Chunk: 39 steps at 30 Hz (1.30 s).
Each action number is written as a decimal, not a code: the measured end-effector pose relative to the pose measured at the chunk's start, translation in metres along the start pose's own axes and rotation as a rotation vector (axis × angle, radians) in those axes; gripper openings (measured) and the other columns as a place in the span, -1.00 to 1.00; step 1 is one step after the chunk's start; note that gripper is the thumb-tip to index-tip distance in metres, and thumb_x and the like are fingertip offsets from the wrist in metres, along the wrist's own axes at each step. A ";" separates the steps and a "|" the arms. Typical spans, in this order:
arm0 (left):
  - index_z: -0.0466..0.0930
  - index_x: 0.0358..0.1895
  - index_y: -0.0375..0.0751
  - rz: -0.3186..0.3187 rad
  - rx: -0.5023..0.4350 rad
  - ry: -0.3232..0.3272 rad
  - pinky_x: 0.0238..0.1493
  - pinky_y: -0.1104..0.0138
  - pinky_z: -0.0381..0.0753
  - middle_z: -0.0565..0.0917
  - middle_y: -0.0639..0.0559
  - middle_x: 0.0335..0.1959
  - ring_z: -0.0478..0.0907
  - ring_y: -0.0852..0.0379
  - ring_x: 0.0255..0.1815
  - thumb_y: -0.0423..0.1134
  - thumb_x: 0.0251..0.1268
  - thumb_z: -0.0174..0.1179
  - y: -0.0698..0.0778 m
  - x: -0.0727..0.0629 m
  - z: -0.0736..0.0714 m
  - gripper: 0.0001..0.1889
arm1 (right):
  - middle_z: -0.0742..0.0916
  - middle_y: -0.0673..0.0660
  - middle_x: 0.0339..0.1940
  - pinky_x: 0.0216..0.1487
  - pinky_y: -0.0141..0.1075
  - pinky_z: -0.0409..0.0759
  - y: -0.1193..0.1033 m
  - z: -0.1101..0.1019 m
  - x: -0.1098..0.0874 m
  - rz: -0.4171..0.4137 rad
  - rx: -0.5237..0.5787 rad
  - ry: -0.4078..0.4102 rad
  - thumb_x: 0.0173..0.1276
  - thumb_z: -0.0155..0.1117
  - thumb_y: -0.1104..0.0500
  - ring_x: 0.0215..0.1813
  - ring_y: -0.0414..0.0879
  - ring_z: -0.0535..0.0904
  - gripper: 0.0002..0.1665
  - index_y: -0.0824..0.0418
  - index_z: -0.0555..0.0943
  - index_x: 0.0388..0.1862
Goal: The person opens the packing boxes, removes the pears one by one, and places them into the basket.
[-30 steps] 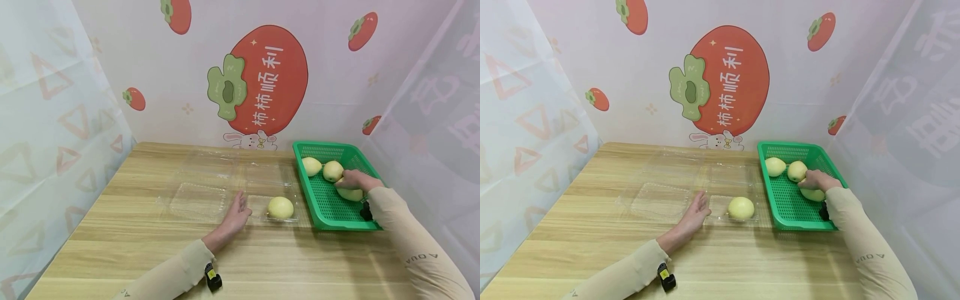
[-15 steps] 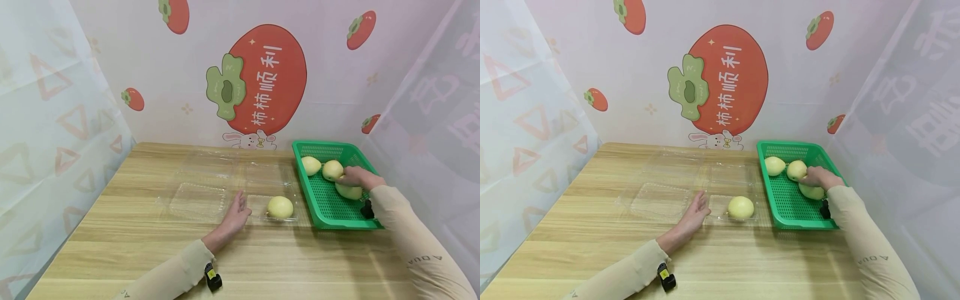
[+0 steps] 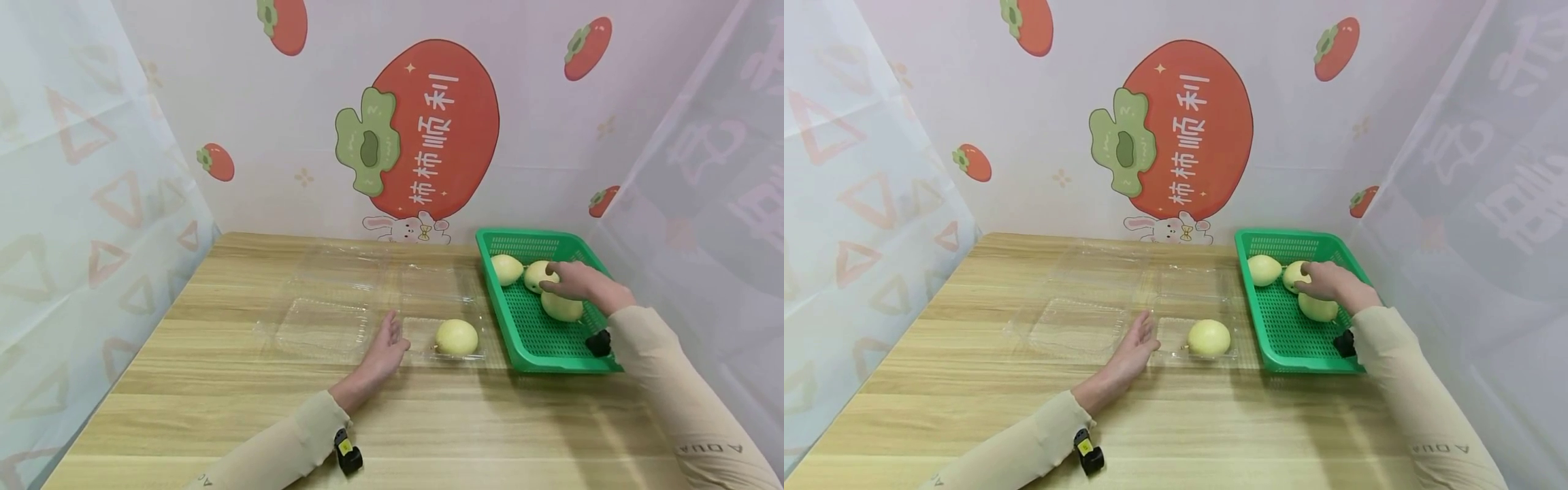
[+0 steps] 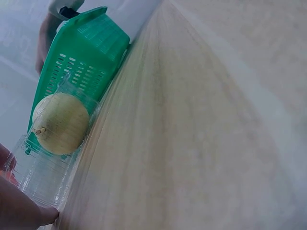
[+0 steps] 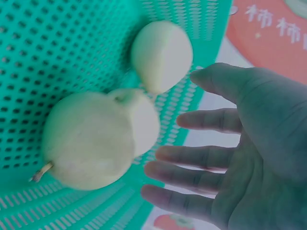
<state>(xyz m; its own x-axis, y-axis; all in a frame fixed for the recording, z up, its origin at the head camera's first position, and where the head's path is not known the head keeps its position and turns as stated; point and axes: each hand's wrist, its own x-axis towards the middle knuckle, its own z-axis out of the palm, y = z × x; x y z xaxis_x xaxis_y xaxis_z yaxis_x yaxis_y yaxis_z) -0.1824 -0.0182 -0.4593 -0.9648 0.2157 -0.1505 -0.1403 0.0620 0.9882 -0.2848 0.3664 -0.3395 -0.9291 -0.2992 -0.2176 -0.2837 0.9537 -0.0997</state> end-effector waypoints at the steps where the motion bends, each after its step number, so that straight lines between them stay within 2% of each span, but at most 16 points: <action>1: -0.25 0.59 -0.22 -0.001 -0.001 0.000 0.58 -0.11 -0.04 -0.02 -0.35 0.58 -0.07 -0.28 0.59 -0.41 0.28 -0.02 0.000 0.000 0.000 -0.15 | 0.65 0.47 0.07 -0.02 0.15 0.60 -0.003 -0.001 -0.001 -0.009 -0.002 0.009 0.49 0.06 -0.02 0.04 0.33 0.61 -0.40 0.46 0.46 0.24; 7: -0.23 0.58 -0.24 0.008 0.004 0.007 0.58 -0.11 -0.02 0.00 -0.37 0.57 -0.04 -0.30 0.58 -0.41 0.26 -0.01 0.000 -0.001 0.001 -0.15 | 0.67 0.47 0.05 -0.01 0.17 0.61 -0.020 -0.009 -0.009 -0.072 0.007 0.095 0.50 0.09 -0.02 0.03 0.37 0.62 -0.39 0.46 0.44 0.25; 14: -0.24 0.59 -0.21 0.001 0.013 0.004 0.58 -0.11 -0.01 -0.01 -0.34 0.58 -0.03 -0.28 0.59 -0.39 0.27 0.00 0.001 -0.001 0.000 -0.15 | 0.66 0.45 0.09 0.03 0.19 0.60 -0.035 -0.014 -0.021 -0.091 0.055 0.165 0.52 0.06 -0.07 0.07 0.34 0.61 -0.38 0.40 0.43 0.28; 30: -0.23 0.59 -0.21 0.009 0.006 0.002 0.57 -0.11 -0.02 -0.01 -0.35 0.57 -0.04 -0.28 0.59 -0.40 0.27 0.00 -0.001 0.000 -0.001 -0.14 | 0.58 0.43 0.24 0.11 0.18 0.58 -0.064 -0.008 -0.032 -0.138 0.101 0.306 0.52 0.07 -0.05 0.14 0.29 0.59 -0.37 0.37 0.39 0.35; 39: -0.23 0.59 -0.16 -0.001 0.008 0.006 0.58 -0.09 -0.02 -0.02 -0.30 0.59 -0.03 -0.24 0.60 -0.39 0.29 0.01 -0.001 -0.001 -0.001 -0.15 | 0.55 0.36 0.30 0.21 0.20 0.51 -0.087 -0.002 -0.036 -0.188 0.142 0.380 0.53 0.04 -0.12 0.26 0.26 0.49 -0.34 0.30 0.37 0.39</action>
<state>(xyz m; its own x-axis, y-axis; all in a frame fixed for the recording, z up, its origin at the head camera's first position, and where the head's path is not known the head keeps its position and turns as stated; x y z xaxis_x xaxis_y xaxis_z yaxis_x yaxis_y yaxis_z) -0.1820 -0.0196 -0.4601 -0.9659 0.2102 -0.1510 -0.1391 0.0702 0.9878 -0.2267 0.2940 -0.3213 -0.8935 -0.4087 0.1862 -0.4448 0.8624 -0.2417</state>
